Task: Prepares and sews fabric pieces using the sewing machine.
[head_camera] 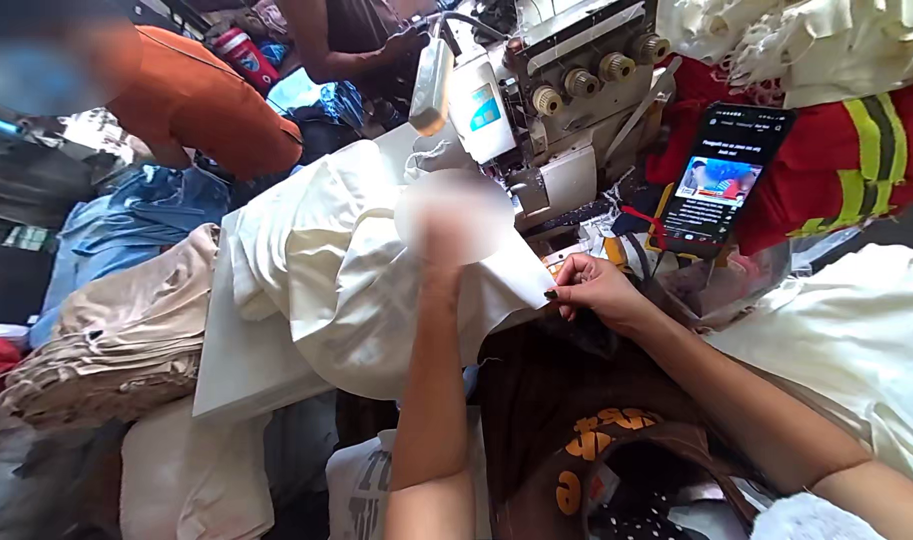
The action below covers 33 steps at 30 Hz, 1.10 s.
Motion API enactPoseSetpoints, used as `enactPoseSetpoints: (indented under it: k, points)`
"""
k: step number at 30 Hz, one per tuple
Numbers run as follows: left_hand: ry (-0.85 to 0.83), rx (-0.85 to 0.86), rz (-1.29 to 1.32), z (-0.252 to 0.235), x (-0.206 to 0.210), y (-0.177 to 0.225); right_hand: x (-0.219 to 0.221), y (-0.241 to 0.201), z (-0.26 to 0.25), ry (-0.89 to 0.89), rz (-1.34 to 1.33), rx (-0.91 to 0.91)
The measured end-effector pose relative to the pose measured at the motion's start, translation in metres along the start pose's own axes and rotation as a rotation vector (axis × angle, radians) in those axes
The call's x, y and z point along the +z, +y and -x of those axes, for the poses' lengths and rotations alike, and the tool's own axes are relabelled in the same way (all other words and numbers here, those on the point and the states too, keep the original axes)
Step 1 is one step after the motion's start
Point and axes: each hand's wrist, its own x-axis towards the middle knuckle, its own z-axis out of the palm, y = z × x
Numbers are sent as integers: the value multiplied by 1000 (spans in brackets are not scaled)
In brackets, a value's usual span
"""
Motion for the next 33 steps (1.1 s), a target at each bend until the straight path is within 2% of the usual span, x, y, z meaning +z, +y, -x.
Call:
enactPoseSetpoints:
  k: [3, 6, 12, 17, 22, 26, 30, 33]
  points:
    - [40, 93, -165, 4, 0, 4, -2, 2, 0, -37, -9, -2]
    - [84, 114, -370, 23, -1, 29, -2, 4, 3, -78, 28, -23]
    - [161, -61, -531, 63, 35, 59, 3, 5, 13, -144, 66, -136]
    - [172, -57, -397, 52, 43, 59, 7, 2, 17, -167, -24, -129]
    - [149, -8, -240, 43, 37, 49, 10, 1, 15, -106, -70, -132]
    - [92, -33, -197, 40, 27, 38, 19, -4, 13, -35, -37, -110]
    - [-104, -143, -149, 15, 5, 27, 27, -12, -4, 12, -4, -226]
    - [-140, -171, -106, -19, 7, 1, 33, -24, -25, 69, 78, -342]
